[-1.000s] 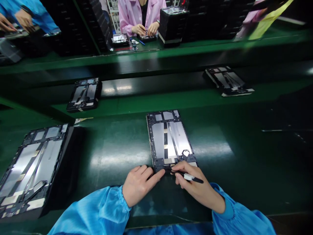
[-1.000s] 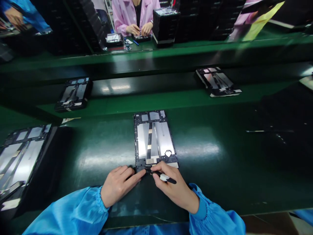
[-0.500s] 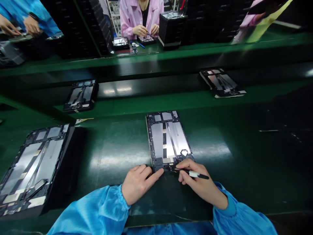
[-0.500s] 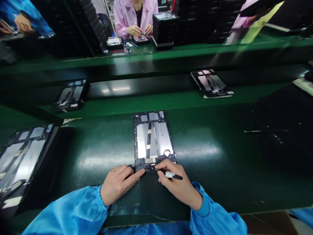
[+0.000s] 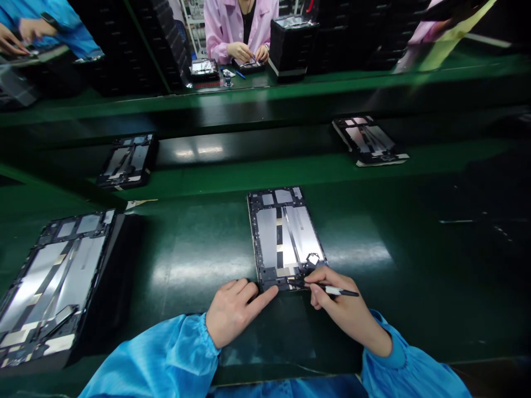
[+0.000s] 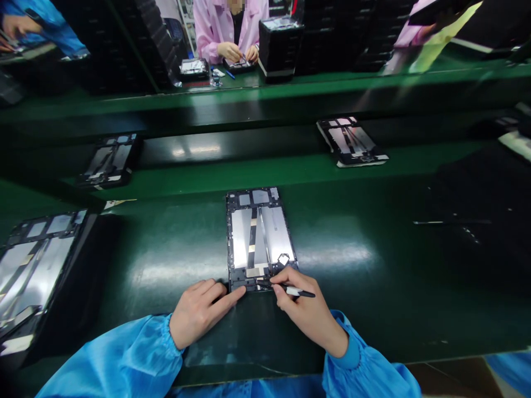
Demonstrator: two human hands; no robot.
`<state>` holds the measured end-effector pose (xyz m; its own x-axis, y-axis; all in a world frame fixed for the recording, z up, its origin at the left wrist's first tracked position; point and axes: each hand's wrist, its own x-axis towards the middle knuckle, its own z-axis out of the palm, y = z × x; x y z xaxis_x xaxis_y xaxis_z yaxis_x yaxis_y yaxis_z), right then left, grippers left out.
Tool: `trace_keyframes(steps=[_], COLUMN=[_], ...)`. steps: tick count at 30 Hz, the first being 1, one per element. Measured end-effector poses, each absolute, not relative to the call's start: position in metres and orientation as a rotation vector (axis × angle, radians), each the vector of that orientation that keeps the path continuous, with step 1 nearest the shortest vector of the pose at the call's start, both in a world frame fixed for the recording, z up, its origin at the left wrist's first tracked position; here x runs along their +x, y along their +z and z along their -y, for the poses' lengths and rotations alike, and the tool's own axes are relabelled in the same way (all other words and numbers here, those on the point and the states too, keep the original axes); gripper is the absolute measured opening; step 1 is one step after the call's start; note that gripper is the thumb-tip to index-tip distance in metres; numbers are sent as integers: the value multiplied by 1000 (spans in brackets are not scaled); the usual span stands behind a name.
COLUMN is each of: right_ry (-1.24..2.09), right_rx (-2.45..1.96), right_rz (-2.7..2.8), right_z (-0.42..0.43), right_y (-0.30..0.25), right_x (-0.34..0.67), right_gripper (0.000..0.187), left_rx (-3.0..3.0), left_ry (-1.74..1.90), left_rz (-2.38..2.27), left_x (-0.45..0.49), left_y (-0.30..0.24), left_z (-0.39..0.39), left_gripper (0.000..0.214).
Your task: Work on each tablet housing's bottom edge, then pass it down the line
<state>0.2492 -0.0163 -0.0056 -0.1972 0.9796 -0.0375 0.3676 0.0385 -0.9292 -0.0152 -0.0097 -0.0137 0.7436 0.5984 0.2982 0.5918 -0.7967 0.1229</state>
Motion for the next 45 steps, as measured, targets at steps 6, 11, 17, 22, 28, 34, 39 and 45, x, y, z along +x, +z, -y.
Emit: trace_keyframes(steps=[6, 11, 17, 22, 28, 34, 39, 45], right_ry=[1291, 1242, 1256, 1389, 1643, 1306, 1248, 1219], right_rx=[-1222, -1101, -1052, -1184, -1339, -1391, -1368, -1408], right_rz=[1647, 1821, 1864, 1658, 1555, 1875, 1957, 1933], right_z=[20, 17, 16, 24, 34, 25, 21, 22], right_y=[-3, 12, 17, 7, -2, 3, 6, 3], right_x=[244, 235, 233, 243, 256, 252, 248, 248], right_gripper=[17, 18, 17, 17, 21, 14, 14, 16], left_rx=[2897, 2879, 2889, 2877, 2815, 2942, 2922, 2895], left_ry=[661, 708, 742, 720, 601, 356, 378, 416], left_rz=[-937, -946, -934, -955, -805, -707, -722, -722], left_x=[-20, -20, -17, -20, -2, 12, 11, 11], left_y=[-13, -11, -11, -5, 3, -8, -9, -11], left_z=[9, 7, 4, 8, 35, 41, 40, 40], left_gripper=[33, 27, 25, 25, 23, 30, 29, 29])
